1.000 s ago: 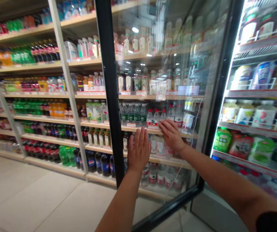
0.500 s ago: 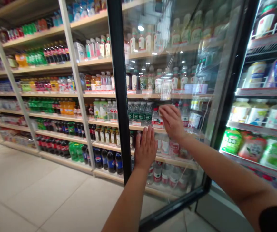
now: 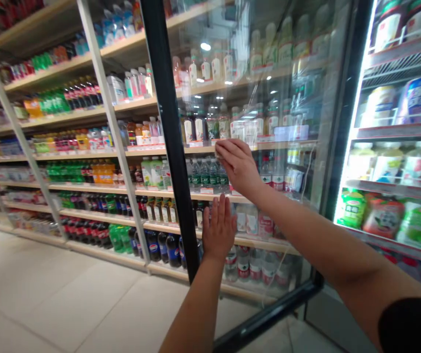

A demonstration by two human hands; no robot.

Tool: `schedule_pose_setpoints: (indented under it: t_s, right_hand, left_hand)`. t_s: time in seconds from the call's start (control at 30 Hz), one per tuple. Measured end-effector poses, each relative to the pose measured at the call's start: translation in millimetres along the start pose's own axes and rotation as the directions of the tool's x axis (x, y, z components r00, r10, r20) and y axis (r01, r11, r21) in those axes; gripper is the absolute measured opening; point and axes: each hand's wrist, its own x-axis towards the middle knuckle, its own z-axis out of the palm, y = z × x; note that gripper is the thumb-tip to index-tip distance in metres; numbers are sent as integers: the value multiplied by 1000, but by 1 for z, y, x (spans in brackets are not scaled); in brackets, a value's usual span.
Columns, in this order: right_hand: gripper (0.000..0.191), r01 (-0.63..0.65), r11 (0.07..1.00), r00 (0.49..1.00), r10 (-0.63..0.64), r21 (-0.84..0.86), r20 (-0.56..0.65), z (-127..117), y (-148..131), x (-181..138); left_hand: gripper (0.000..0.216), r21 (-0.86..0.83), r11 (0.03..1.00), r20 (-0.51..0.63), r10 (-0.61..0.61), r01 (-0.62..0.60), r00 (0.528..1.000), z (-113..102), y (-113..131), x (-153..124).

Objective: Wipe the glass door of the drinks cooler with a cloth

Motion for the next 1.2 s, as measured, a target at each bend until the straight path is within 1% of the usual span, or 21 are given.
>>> schedule_pose_setpoints:
  t_s: [0.07, 0.13, 0.2, 0.23, 0.27, 0.33, 0.4, 0.43, 0.5, 0.57, 0.63, 0.7, 0.77, 0.83, 0.87, 0.93, 1.0, 1.03, 1.07, 1.13, 1.2]
  right_hand:
    - [34, 91, 995, 992, -95, 47, 77, 6, -13, -7]
    - [31, 249, 961, 942, -269, 117, 203, 9, -24, -16]
    - [29, 329, 933, 890, -358, 145, 283, 9, -26, -15]
    - [29, 319, 939, 897, -343, 128, 278, 7, -21, -10]
    - [30, 278, 956, 925, -294, 97, 240, 5, -14, -3]
    - [31, 146, 988, 981, -151, 44, 125, -1, 4, 10]
    - [33, 29, 999, 999, -30, 27, 33, -5, 19, 10]
    - [34, 1, 1000, 1000, -2, 27, 21, -7, 23, 4]
    - [35, 29, 999, 998, -31, 37, 58, -10, 26, -18]
    - [36, 127, 990, 983, -133, 54, 127, -14, 27, -41]
    - [34, 199, 978, 964, -206, 62, 169, -20, 32, -52]
    - [32, 162, 986, 975, -165, 34, 150, -25, 39, -50]
    - [31, 60, 998, 994, -60, -2, 90, -28, 43, -46]
    - [31, -28, 999, 999, 29, -28, 40, -28, 40, -55]
    - [32, -37, 999, 998, 38, -30, 40, -27, 35, -66]
    - [33, 33, 999, 994, -33, -2, 105, -25, 25, -93]
    - [33, 157, 986, 960, -167, 64, 223, -25, 18, -115]
    - [34, 193, 977, 940, -211, 92, 268, -27, 18, -119]
    - [34, 196, 975, 932, -217, 101, 291, -28, 21, -117]
    - [34, 112, 992, 959, -124, 60, 256, -31, 30, -103]
    - [34, -21, 1000, 987, 21, 2, 159, -32, 36, -89]
  left_hand:
    - [63, 18, 1000, -11, 22, -22, 1000, 3, -2, -2]
    - [56, 41, 998, -21, 48, -48, 999, 6, -4, -4]
    - [55, 38, 998, -18, 53, -52, 998, 7, -5, -5]
    - [57, 28, 999, -11, 41, -40, 999, 7, -5, -4]
    - [61, 18, 999, -6, 27, -27, 1000, 6, -5, -3]
    - [69, 15, 1000, -12, 14, -14, 1000, 4, -3, -1]
    - [72, 36, 999, -25, 18, -17, 1000, 1, -1, 0]
    - [73, 46, 999, -30, 25, -23, 999, 1, -1, 1]
    - [73, 51, 998, -28, 24, -23, 999, 0, 0, 1]
    - [72, 40, 999, -21, 17, -16, 1000, 1, -1, 0]
    - [72, 26, 1000, -17, 9, -9, 1000, 3, -2, 0]
    - [72, 17, 1000, -21, 9, -9, 1000, 5, -3, 1]
    - [71, 18, 1000, -26, 9, -9, 1000, 5, -3, 1]
    - [71, 35, 999, -28, 13, -12, 1000, 5, -3, 2]
    - [72, 43, 999, -27, 14, -13, 1000, 4, -3, 2]
    - [72, 46, 999, -20, 19, -18, 1000, 3, -3, 3]
    - [72, 33, 999, -9, 19, -18, 1000, 3, -3, 2]
    - [71, 27, 999, -4, 17, -17, 1000, 3, -4, 2]
    - [71, 24, 1000, -1, 14, -14, 1000, 3, -4, 2]
    - [71, 25, 1000, 7, 6, -6, 1000, 4, -5, 2]
    - [72, 27, 1000, 18, 3, -3, 1000, 5, -5, 2]
